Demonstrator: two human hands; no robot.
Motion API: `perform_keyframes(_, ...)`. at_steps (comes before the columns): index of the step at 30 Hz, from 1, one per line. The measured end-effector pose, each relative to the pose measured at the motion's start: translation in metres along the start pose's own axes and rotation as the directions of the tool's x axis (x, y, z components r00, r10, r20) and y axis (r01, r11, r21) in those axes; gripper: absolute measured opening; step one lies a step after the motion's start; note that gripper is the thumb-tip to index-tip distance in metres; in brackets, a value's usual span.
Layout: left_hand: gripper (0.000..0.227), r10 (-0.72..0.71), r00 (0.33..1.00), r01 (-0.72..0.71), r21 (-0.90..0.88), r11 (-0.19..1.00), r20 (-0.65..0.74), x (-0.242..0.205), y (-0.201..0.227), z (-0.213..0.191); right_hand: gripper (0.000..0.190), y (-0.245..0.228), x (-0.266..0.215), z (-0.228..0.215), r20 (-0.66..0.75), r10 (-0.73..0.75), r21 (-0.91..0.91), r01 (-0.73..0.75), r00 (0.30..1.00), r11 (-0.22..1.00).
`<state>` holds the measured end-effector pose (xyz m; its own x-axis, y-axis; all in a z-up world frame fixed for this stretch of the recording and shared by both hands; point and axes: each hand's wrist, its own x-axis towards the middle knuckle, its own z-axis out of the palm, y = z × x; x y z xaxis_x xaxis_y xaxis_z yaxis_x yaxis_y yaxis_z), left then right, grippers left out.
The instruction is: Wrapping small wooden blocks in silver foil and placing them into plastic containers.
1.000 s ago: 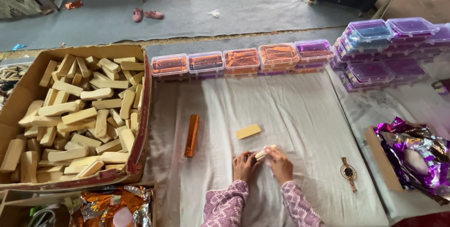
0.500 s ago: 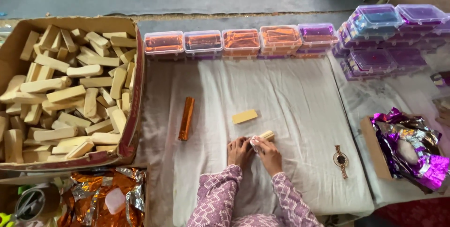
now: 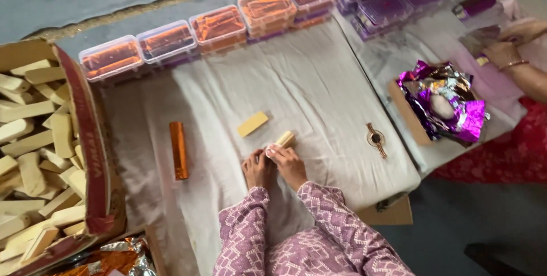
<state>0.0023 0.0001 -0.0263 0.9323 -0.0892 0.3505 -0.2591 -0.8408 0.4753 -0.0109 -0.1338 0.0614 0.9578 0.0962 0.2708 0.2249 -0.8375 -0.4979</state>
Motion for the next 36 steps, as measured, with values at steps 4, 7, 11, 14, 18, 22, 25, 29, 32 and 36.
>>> perform_keyframes(4,0.046,-0.026,0.999,0.028,-0.032,0.999,0.048,0.000,0.004,-0.004,0.034,0.040,0.008,0.010,0.092,-0.058,-0.016,0.060,0.994,0.998)
perform_keyframes(7,0.048,-0.030,0.999,0.031,-0.034,0.999,0.034,0.002,0.005,-0.005,0.022,0.055,0.016,0.002,0.051,0.122,-0.009,-0.122,0.991,0.992)
perform_keyframes(11,0.047,-0.021,1.000,0.022,-0.028,0.999,0.021,0.000,0.002,-0.003,0.027,0.043,0.014,0.006,-0.073,0.130,-0.049,-0.134,0.989,0.990)
perform_keyframes(14,0.047,-0.014,1.000,0.014,-0.018,1.000,0.020,0.000,0.002,-0.001,0.030,0.025,0.006,0.013,-0.012,0.112,-0.062,-0.112,0.994,0.992)
perform_keyframes(18,0.044,-0.032,0.998,0.033,-0.034,0.999,0.048,0.004,0.011,-0.017,0.030,0.010,0.003,-0.002,0.041,0.021,0.042,-0.022,0.999,0.999)
perform_keyframes(22,0.046,-0.012,1.000,0.013,-0.028,1.000,0.029,0.003,0.007,-0.010,0.026,0.037,0.021,-0.013,0.093,0.054,0.020,-0.056,0.994,0.998)
perform_keyframes(25,0.046,-0.025,0.999,0.026,-0.032,0.999,0.032,0.001,0.006,-0.008,0.030,0.047,0.024,-0.017,-0.077,0.087,0.014,-0.086,0.993,0.996)
perform_keyframes(29,0.047,-0.017,0.999,0.018,-0.017,1.000,0.029,0.002,0.004,-0.004,0.025,0.047,0.013,0.013,-0.073,0.097,-0.060,-0.102,0.993,0.993)
perform_keyframes(32,0.047,-0.030,0.998,0.031,-0.014,0.999,0.054,0.004,0.009,-0.012,0.027,0.018,0.004,0.013,0.008,0.063,-0.041,-0.062,0.998,0.997)
perform_keyframes(36,0.046,-0.016,0.998,0.017,-0.014,1.000,0.057,-0.001,0.005,-0.007,0.026,0.005,0.009,-0.010,0.118,0.079,0.051,-0.085,0.990,0.995)
